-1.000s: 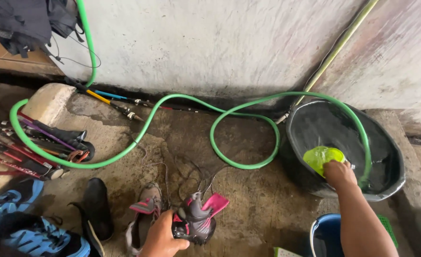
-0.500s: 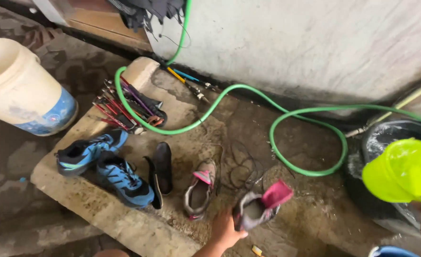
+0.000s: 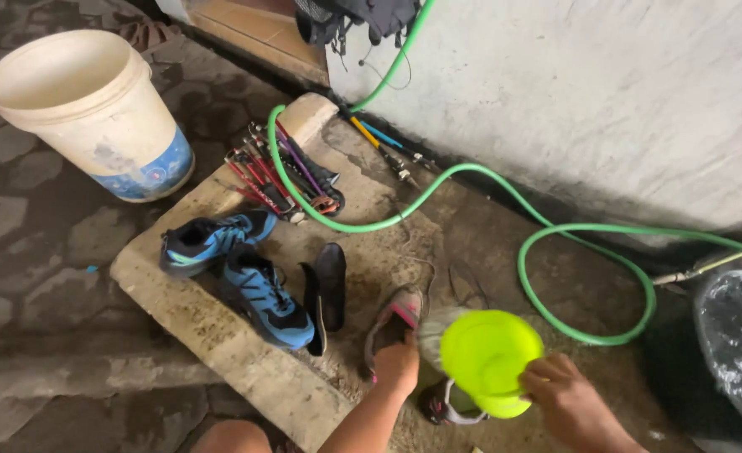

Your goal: The person pours water from a yellow cup onto a gray and pink shoe, then scrubs it with a blue brush and a green sponge. The person repeatedly wets and scrubs the shoe, focusing on the sole and upper parts, while other shoes and cleaning tools remain nearby.

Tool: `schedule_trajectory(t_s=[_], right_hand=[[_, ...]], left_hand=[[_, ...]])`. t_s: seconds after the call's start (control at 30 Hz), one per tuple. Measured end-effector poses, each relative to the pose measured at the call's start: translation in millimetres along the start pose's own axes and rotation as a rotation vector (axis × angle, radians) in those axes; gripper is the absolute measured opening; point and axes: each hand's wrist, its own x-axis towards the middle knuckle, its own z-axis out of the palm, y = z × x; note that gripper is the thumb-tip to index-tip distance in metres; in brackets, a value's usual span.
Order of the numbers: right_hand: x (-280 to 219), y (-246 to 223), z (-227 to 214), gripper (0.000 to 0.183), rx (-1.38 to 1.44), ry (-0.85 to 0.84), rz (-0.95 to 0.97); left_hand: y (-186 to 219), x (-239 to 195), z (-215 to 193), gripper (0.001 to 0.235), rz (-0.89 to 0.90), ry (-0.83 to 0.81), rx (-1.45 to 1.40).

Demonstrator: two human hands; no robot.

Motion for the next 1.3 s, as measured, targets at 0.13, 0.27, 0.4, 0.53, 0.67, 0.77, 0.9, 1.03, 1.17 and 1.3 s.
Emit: schedule_trajectory(t_s=[0.13, 0.27, 0.4, 0.53, 0.67, 0.77, 0.9, 1.03, 1.17, 1.3], right_hand=[[29.8, -26.6, 11.1, 0.018, -0.135, -0.259, 0.115], [31.1, -48.0, -19.5, 0.021, -0.228, -0.43, 0.296], [33.5, -59.3, -50.2, 0.03, -0.359, -0.499, 0.326], [34.5, -52.9, -45.2, 0.028, -0.435, -0.427, 0.1], [60.0, -68.9, -54.7, 0.027, -0.392, -0.52, 0.099], [71.2, -83.6, -63.8, 0.03, -0.407, -0.536, 0.148], [67.5, -79.8, -67.3, 0.025, -0.505, -0.49, 0.199], [24.3, -47.7, -66.8, 0.021, -0.547, -0.317, 0.134], [4.6, -64.8, -93.9, 0.021, -0.54, -0.454, 0.217], [2.8, -89.5, -89.4, 0.025, -0.551, -0.711, 0.198]], left_hand=[[20.7, -20.7, -78.0, 0.089, 0.054, -0.178, -0.225], [9.7, -14.2, -101.2, 0.034, 0.039, 0.075, -0.288], [1.2, -13.7, -143.7, 0.092, -0.242, -0.095, -0.899], [-9.1, 3.5, -114.1, 0.091, -0.309, -0.297, -1.101], [23.2, -32.3, -138.5, 0.043, 0.088, -0.29, -0.621], [41.4, -15.4, -102.7, 0.03, 0.219, -0.141, -0.066], [21.4, 14.7, -58.0, 0.018, 0.256, 0.306, 0.208], [12.7, 0.4, -48.8, 0.009, 0.256, 0.741, 0.313], [51.5, -42.9, -37.0, 0.017, 0.708, 0.644, -0.176], [97.3, -83.6, 54.2, 0.06, 0.86, 0.302, -0.111]])
